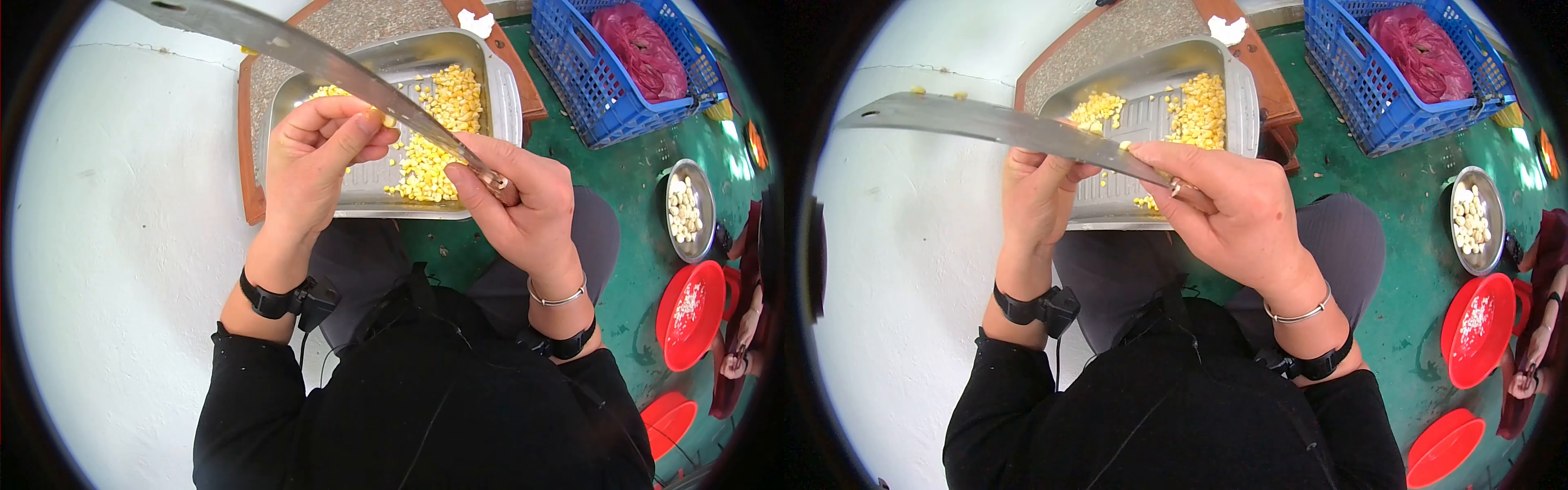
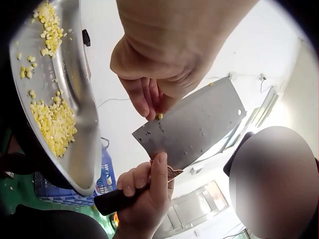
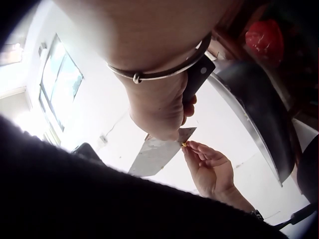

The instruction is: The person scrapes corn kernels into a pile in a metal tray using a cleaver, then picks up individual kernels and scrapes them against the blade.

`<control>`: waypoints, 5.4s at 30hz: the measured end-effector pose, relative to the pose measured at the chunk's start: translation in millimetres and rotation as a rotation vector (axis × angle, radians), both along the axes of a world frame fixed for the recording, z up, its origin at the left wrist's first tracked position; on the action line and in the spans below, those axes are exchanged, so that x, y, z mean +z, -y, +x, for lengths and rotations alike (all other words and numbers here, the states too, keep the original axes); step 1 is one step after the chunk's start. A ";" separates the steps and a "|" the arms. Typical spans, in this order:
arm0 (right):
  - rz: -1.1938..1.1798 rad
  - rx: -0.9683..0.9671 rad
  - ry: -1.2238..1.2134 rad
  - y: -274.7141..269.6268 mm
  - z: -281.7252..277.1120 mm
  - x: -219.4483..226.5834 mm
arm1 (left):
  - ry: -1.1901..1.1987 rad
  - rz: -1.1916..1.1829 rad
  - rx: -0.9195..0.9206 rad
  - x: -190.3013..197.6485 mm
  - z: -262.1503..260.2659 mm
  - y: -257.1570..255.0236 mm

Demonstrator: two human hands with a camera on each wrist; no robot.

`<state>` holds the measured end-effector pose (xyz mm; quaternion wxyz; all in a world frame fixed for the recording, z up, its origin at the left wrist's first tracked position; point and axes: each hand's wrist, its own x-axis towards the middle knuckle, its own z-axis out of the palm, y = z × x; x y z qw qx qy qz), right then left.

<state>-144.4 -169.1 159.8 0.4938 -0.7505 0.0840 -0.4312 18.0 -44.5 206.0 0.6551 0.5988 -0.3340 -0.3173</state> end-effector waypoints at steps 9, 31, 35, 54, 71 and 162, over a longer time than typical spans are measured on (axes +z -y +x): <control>0.072 0.031 -0.026 0.2 -1.1 0.3 | -0.031 -0.041 0.026 -6.8 -0.6 -0.3; 0.138 0.038 0.026 -2.2 2.1 -3.4 | 0.094 -0.026 0.004 -11.4 -7.1 4.2; 0.131 0.025 0.019 -2.7 2.8 -2.7 | 0.197 0.018 0.030 -10.6 -9.8 3.5; 0.197 -0.083 -0.010 0.8 -2.2 -1.2 | 0.932 0.909 -0.266 -36.2 70.8 -0.9; 0.239 -0.063 -0.064 2.5 1.7 -2.1 | 0.864 0.829 -0.294 -63.5 72.6 5.5; 0.099 -0.018 -0.071 -3.0 0.6 -0.8 | -0.324 0.041 0.028 1.1 8.5 3.8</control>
